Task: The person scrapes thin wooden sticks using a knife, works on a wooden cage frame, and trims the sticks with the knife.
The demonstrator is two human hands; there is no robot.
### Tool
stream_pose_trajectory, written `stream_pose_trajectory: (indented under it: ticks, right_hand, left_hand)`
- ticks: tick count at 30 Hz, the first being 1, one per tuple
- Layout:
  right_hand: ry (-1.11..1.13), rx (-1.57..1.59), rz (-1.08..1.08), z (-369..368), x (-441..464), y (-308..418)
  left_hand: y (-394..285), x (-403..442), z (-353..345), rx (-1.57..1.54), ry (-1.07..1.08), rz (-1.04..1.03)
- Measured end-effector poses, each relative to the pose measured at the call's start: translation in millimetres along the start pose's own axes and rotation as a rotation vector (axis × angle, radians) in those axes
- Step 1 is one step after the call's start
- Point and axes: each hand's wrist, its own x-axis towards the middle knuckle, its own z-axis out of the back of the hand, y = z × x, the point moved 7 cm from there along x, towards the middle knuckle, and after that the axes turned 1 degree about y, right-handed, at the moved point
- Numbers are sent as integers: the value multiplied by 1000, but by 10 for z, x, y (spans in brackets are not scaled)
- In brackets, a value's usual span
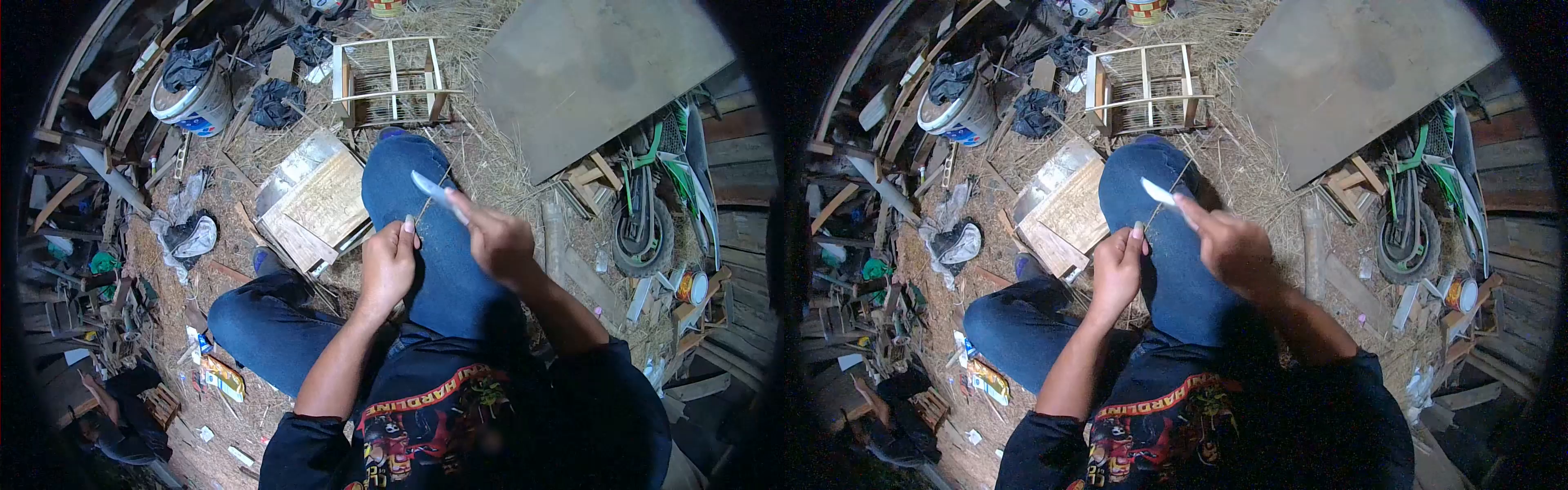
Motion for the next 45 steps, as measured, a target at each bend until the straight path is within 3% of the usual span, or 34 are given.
stream_pose_trajectory:
  ticks: [3,5,7,11,15,17,23,27,29,31,35,42,45]
  right_hand:
    - [188,-26,42,-74,-139,192]
    - [198,-87,7,-101,-69,53]
    - [42,-53,-6,-6,2,-20]
    - [156,-59,2,-54,-89,95]
    - [59,-1,-16,23,34,-20]
    - [161,-60,57,-87,-84,69]
    - [49,-4,-13,14,20,-38]
    - [247,-138,25,-74,-94,129]
    - [42,-53,108,-54,-42,26]
    - [16,-30,8,26,7,76]
    - [145,-28,25,-14,-43,151]
    - [84,19,-27,77,81,-75]
    - [215,-43,-144,26,84,-89]
  left_hand:
    - [-22,3,5,-15,-9,-3]
    - [-6,-9,-1,-33,-3,16]
    - [-26,-2,-6,-33,-10,-12]
    - [-16,-7,-5,-63,-22,-12]
    - [7,-13,-18,-71,-22,-18]
    - [21,-8,-16,-64,-27,-26]
    - [5,-1,-11,-42,-17,-13]
    - [7,0,-23,-72,-31,-27]
    - [4,-23,-21,-97,-46,-51]
    - [-27,-23,-12,-85,-46,-43]
    - [-7,-45,-12,-87,-43,-29]
    - [-176,-159,63,84,-117,-189]
    - [-217,-145,79,110,-123,-220]
